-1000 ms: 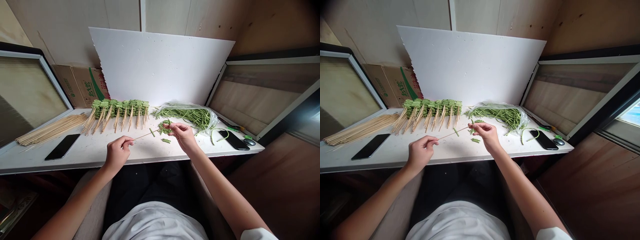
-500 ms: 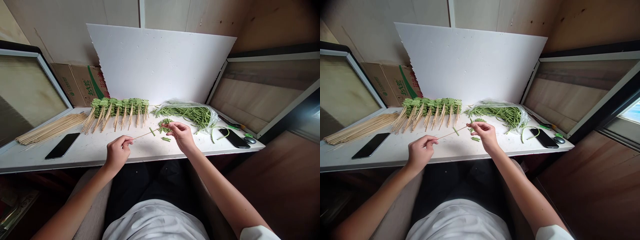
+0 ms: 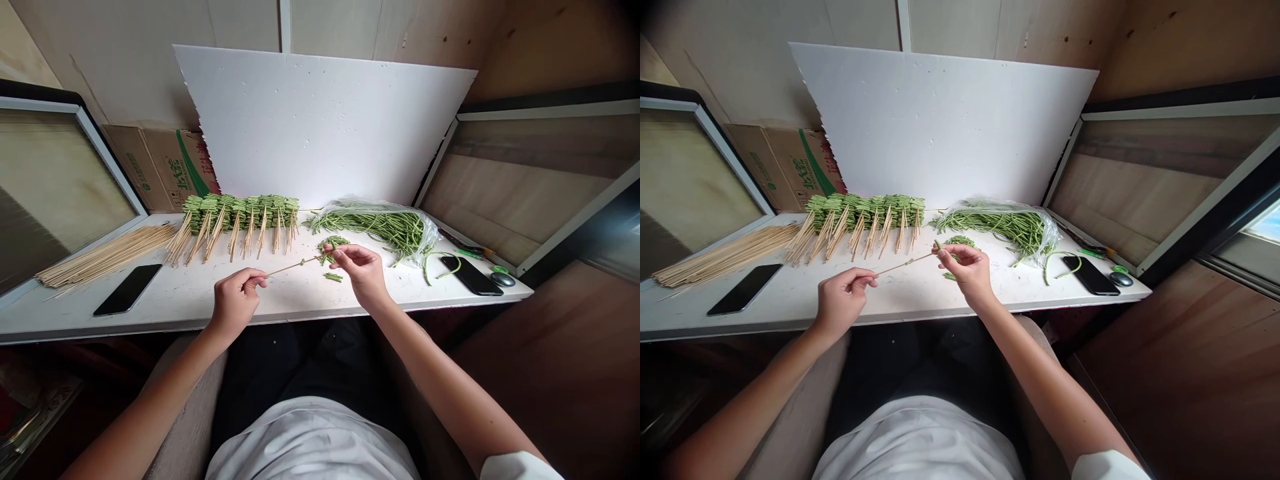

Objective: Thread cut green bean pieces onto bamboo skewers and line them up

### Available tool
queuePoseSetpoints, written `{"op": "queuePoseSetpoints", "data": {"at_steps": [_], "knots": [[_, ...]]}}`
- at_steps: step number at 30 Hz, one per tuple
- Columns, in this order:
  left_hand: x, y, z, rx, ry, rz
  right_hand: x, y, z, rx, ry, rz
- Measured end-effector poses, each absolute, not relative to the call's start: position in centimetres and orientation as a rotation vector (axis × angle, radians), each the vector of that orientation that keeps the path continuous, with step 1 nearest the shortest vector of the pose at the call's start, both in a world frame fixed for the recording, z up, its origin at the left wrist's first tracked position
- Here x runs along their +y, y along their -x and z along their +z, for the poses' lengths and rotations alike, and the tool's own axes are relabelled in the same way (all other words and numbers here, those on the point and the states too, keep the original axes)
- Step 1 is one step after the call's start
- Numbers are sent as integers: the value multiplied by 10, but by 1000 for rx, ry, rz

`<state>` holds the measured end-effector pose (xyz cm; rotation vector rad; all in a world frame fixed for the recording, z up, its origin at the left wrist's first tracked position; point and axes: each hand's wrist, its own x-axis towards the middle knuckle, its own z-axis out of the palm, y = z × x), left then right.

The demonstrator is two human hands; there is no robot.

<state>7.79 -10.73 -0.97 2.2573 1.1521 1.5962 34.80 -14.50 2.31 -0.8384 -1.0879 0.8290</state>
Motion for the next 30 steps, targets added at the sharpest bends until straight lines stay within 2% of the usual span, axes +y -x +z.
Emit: {"op": "queuePoseSetpoints", "data": {"at_steps": [11,23,28,30], "knots": [[-120,-86,-8,1095,-2327,1709,-147,-327,9,-1072,849,873],[-122,-90,-13,1118,-2288,1624,-145,-318,-2,-1128,883,878],[-111,-85,-15,1196,-2226,1580,-130,-360,5,-1449,980,890],[-105,-82,-17,1223,-2180,1532,-122,-384,2,-1636,1167,721]]}}
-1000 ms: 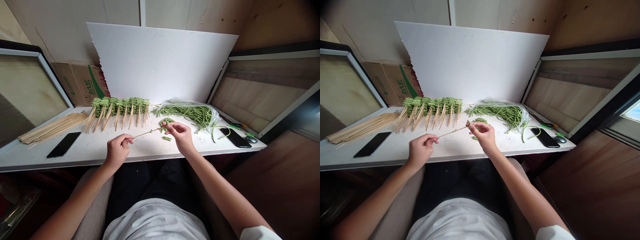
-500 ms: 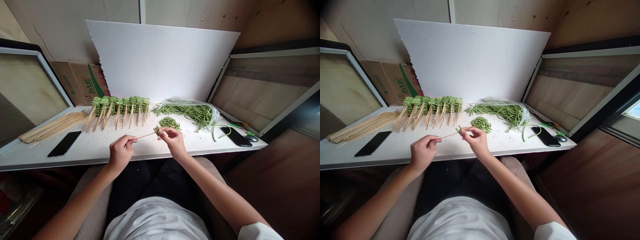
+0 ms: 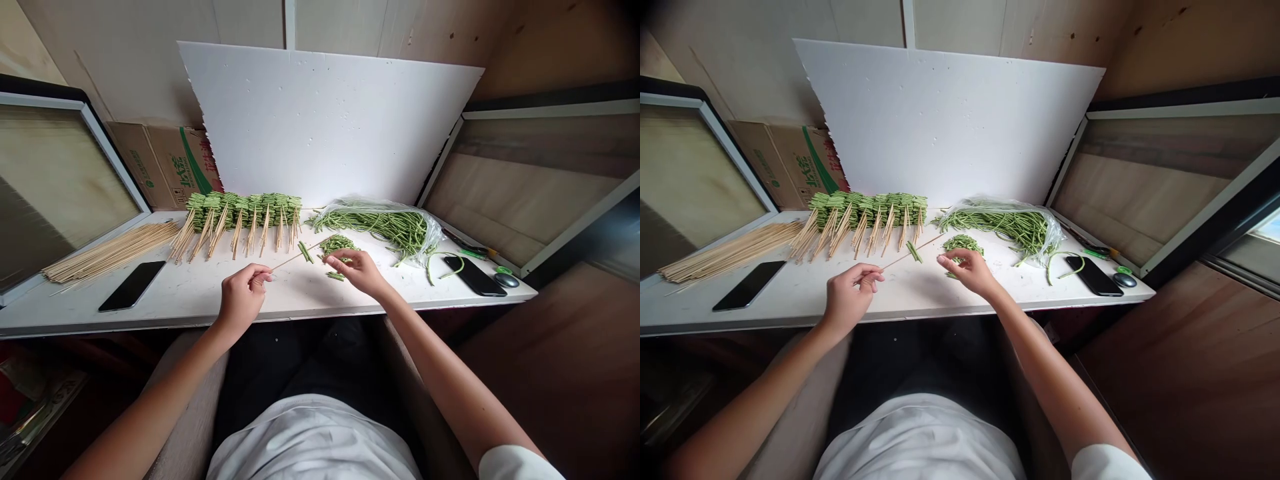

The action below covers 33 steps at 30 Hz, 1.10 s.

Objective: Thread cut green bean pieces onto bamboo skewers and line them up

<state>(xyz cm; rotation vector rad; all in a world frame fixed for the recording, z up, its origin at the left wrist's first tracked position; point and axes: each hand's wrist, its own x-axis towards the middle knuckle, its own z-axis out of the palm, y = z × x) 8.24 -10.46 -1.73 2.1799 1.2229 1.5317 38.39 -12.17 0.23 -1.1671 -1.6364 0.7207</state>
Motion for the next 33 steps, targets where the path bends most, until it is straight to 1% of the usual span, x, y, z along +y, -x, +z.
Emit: {"op": "queuePoseSetpoints", "data": {"at_steps": [2,4,10,17,22,28,33], "knots": [[-99,-81,-20,1228,-2140,1486,-114,-403,-5,-1834,1343,439],[-94,-79,-24,1220,-2114,1462,-107,-414,-15,-1945,1490,261],[-90,-78,-30,1218,-2099,1430,-101,-410,-32,-2052,1658,110],[-88,-78,-33,1229,-2093,1391,-102,-406,-31,-2003,1759,107],[-87,-78,-34,1225,-2108,1384,-103,-403,-30,-2053,1725,124],[-87,-77,-34,1219,-2119,1388,-102,-402,-32,-2068,1730,57],[-86,-77,-35,1220,-2123,1389,-99,-404,-37,-2058,1719,95]]}}
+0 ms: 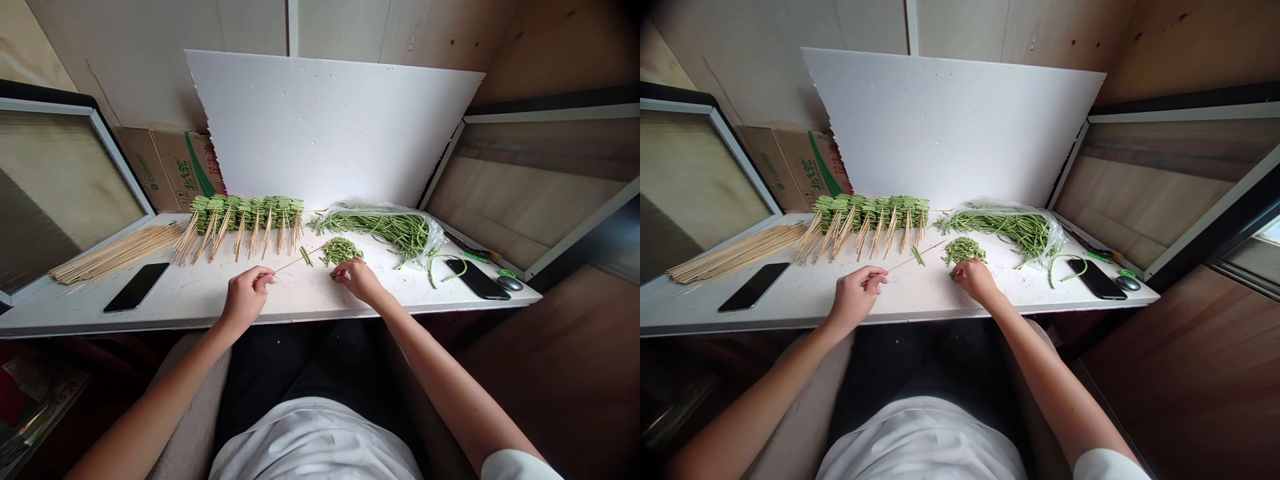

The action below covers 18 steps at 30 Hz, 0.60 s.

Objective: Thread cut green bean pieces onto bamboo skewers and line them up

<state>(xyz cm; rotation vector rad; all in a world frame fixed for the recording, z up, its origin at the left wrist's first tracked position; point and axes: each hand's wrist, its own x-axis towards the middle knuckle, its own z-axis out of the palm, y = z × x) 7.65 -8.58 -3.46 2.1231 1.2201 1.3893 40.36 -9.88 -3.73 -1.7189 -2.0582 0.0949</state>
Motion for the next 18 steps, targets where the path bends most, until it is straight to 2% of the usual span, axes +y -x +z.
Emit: {"op": "queuePoseSetpoints", "data": {"at_steps": [9,18], "knots": [[-85,-75,-35,1220,-2136,1386,-98,-404,-34,-1921,1614,193],[-93,-77,-24,1190,-2208,1495,-106,-408,4,-1022,1026,1093]]}}
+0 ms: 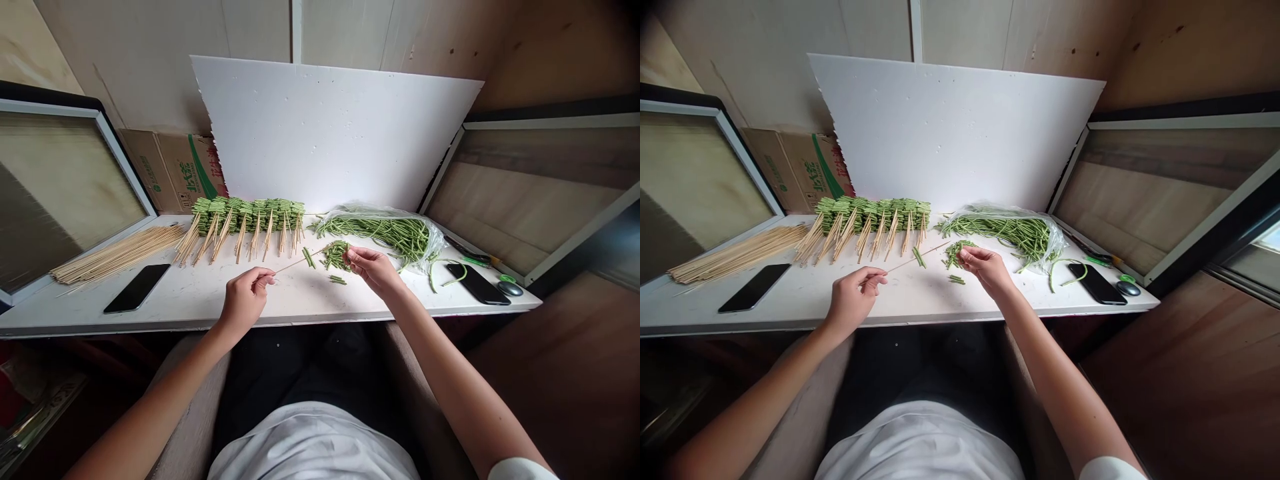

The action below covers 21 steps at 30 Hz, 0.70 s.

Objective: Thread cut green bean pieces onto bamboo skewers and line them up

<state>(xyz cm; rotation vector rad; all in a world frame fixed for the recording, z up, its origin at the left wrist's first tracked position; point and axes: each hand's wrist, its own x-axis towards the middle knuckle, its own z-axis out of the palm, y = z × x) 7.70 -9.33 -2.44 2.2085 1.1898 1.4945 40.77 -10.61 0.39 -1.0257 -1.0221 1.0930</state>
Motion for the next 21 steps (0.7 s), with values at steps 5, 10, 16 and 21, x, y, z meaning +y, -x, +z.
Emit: {"op": "queuePoseSetpoints", "data": {"at_steps": [5,10,16,21], "knots": [[-99,-79,-19,1145,-2293,1560,-114,-396,15,-917,826,1262],[-100,-79,-16,1129,-2338,1571,-119,-391,18,-946,771,1262],[-100,-79,-16,1170,-2331,1538,-118,-390,14,-962,787,1325],[-101,-79,-16,1151,-2341,1553,-119,-389,16,-979,778,1322]]}}
